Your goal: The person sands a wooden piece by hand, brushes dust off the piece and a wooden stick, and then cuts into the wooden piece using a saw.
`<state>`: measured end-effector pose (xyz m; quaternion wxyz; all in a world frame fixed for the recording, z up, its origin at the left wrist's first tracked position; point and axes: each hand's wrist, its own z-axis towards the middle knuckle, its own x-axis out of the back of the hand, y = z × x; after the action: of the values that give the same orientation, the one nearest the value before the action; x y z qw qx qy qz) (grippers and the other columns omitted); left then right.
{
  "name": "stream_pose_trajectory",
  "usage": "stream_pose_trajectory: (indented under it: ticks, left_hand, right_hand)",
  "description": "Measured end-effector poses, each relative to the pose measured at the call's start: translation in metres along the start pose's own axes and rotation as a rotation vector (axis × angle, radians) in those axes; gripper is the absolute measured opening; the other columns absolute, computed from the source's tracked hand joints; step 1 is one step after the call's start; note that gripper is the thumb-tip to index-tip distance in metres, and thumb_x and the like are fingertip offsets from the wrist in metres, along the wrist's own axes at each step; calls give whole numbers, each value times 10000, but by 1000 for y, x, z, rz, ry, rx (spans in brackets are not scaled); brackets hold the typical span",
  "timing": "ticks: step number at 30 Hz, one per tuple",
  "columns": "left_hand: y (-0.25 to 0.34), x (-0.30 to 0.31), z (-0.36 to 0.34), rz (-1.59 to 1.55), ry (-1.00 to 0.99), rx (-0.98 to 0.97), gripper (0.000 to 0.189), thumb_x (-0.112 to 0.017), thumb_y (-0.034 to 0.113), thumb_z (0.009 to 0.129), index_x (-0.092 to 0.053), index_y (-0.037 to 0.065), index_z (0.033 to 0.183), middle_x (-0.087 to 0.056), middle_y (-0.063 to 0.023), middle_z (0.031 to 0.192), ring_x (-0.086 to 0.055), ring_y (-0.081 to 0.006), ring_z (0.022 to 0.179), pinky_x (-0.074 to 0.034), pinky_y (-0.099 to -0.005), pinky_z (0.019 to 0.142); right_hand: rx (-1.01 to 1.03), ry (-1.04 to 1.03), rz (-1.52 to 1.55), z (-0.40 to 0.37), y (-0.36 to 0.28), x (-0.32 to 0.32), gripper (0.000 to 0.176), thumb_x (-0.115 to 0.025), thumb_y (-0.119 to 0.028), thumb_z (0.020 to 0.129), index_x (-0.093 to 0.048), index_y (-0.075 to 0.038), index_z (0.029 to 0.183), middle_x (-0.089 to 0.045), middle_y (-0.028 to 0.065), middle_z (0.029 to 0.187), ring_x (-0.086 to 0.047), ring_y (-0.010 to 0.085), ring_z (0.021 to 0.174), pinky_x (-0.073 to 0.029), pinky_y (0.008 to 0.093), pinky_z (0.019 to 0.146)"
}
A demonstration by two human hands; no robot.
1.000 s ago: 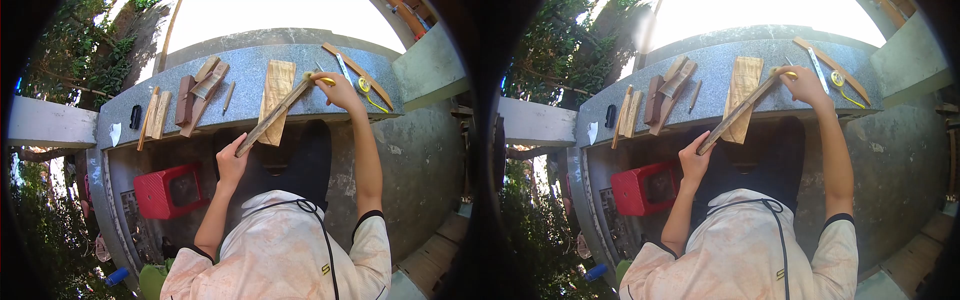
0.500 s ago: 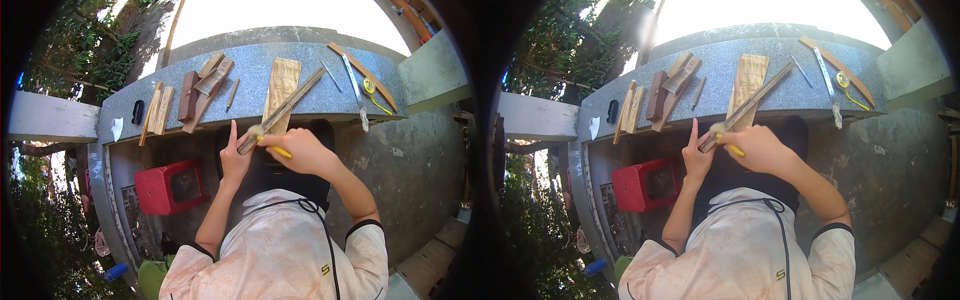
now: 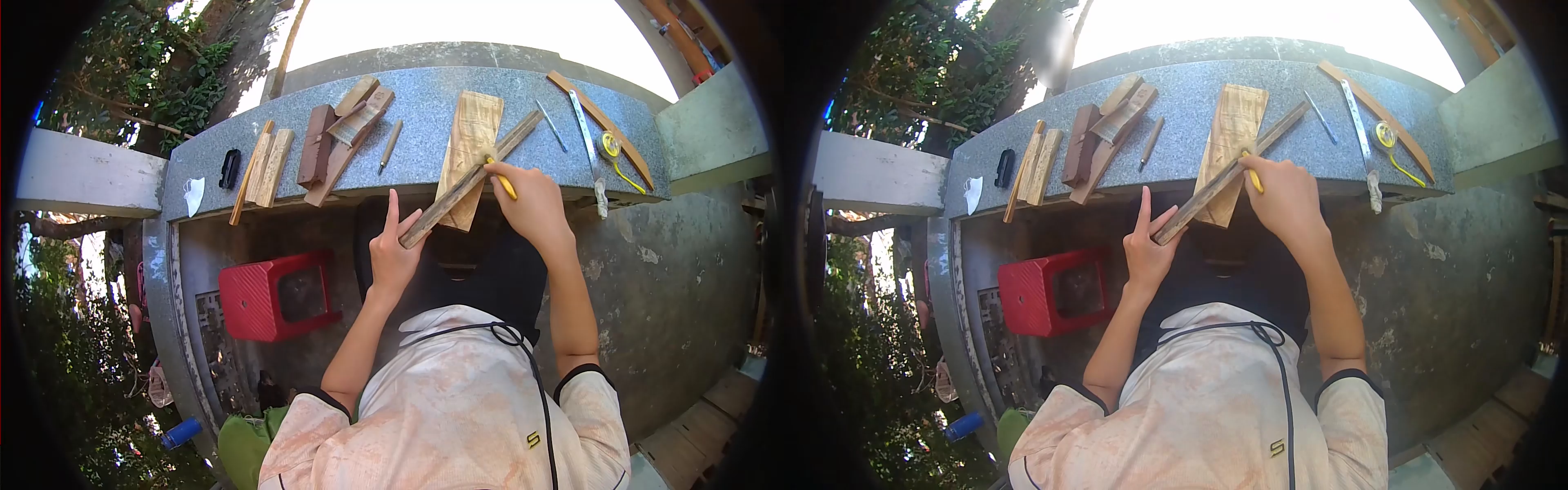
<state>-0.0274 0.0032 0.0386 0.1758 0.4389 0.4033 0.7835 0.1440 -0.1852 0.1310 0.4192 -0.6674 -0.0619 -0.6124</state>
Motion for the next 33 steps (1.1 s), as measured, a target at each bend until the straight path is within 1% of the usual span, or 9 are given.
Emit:
stream_pose_trajectory:
  ticks: [3,4,7,8,10,13,18,26,33]
  left_hand:
    - [-2,2,-3,16,-22,26,1052,-933,115,836,-329,52,1695,-822,-146,1143,-814,-308,984,-641,-358,836]
    - [-1,4,-2,9,-18,23,1050,-932,114,837,-329,53,1695,-821,-148,1147,-814,-308,985,-641,-358,839]
    - [0,4,-1,-17,-7,-2,944,-897,79,856,-405,54,1661,-818,-152,1152,-809,-330,958,-645,-372,825]
    - [0,4,-2,-26,1,-13,893,-880,62,866,-442,55,1644,-817,-153,1153,-807,-341,944,-647,-379,817]
    - [-1,2,0,-23,40,-65,732,-876,51,867,-580,54,1536,-818,-156,1141,-810,-331,944,-646,-370,819]
    - [3,10,1,-25,94,-150,509,-886,26,853,-741,47,1341,-825,-151,1130,-820,-293,963,-642,-342,840]
    - [16,44,18,-11,185,-326,336,-869,-61,812,-811,34,1129,-829,-149,1134,-824,-274,977,-644,-332,851]
    - [-8,56,15,175,419,-395,308,-843,-81,820,-809,27,1107,-825,-151,1133,-814,-294,951,-653,-349,820]
    - [-33,39,10,262,428,-476,319,-815,-101,818,-809,31,1109,-822,-133,1140,-807,-311,988,-662,-370,858]
  right_hand:
    - [199,-189,80,-27,-41,0,206,-708,-185,997,-791,-135,1179,-779,196,944,-747,418,849,-597,502,758]
    - [303,-224,142,-36,-41,-3,218,-703,-183,1019,-795,-128,1210,-796,170,950,-770,332,782,-612,442,695]
    - [-110,-345,447,-7,-9,19,251,-687,-174,1046,-795,-125,1266,-804,139,961,-744,204,693,-605,362,620]
    - [-243,-180,575,4,20,10,266,-691,-202,1031,-797,-129,1263,-807,172,969,-741,231,584,-596,364,643]
    - [-273,135,231,17,60,-1,288,-656,-182,1062,-769,-96,1313,-816,172,1046,-738,182,630,-584,350,629]
    - [-218,407,488,4,68,-37,307,-639,-169,1075,-749,-105,1354,-807,190,1139,-739,185,650,-580,362,635]
    - [-250,444,619,-39,97,-73,372,-596,-124,1119,-674,-59,1478,-724,141,1394,-705,94,820,-647,275,659]
    - [-286,543,664,-52,100,-87,374,-568,-126,1132,-662,-54,1486,-727,164,1371,-700,96,744,-630,266,604]
    - [-295,516,696,-50,104,-85,380,-569,-93,1119,-660,-38,1484,-731,188,1367,-703,95,740,-632,269,607]
